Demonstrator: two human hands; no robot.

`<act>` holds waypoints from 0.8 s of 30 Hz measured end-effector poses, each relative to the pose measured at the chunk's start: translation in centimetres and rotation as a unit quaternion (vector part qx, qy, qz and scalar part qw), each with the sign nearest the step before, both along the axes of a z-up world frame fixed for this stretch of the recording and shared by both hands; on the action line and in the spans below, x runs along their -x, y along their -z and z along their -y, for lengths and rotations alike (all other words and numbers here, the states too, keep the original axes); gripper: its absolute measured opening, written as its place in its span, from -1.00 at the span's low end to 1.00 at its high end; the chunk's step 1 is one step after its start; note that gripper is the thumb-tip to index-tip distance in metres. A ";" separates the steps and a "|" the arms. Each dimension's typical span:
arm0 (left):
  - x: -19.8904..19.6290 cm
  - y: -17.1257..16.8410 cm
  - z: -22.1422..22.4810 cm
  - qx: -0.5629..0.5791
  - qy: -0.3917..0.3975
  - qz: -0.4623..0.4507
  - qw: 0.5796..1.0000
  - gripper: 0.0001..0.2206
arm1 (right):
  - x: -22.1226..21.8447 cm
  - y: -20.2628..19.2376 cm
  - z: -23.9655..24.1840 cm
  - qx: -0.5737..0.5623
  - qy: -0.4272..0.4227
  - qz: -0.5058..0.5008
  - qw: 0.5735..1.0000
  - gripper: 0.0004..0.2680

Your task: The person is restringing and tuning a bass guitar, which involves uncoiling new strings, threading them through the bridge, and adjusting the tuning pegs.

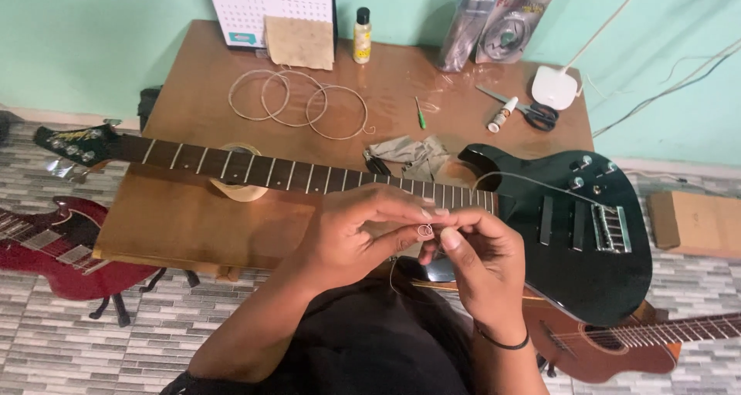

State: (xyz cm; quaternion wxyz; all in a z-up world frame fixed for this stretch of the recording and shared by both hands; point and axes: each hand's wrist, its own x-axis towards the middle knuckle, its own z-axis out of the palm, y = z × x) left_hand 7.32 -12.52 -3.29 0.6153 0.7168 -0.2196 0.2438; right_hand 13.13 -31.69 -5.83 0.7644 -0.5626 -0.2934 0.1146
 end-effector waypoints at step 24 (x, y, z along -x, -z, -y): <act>-1.0 1.7 0.0 -0.008 -0.077 0.084 0.993 -0.71 | 0.1 0.5 0.4 0.092 0.137 0.138 0.977 -0.88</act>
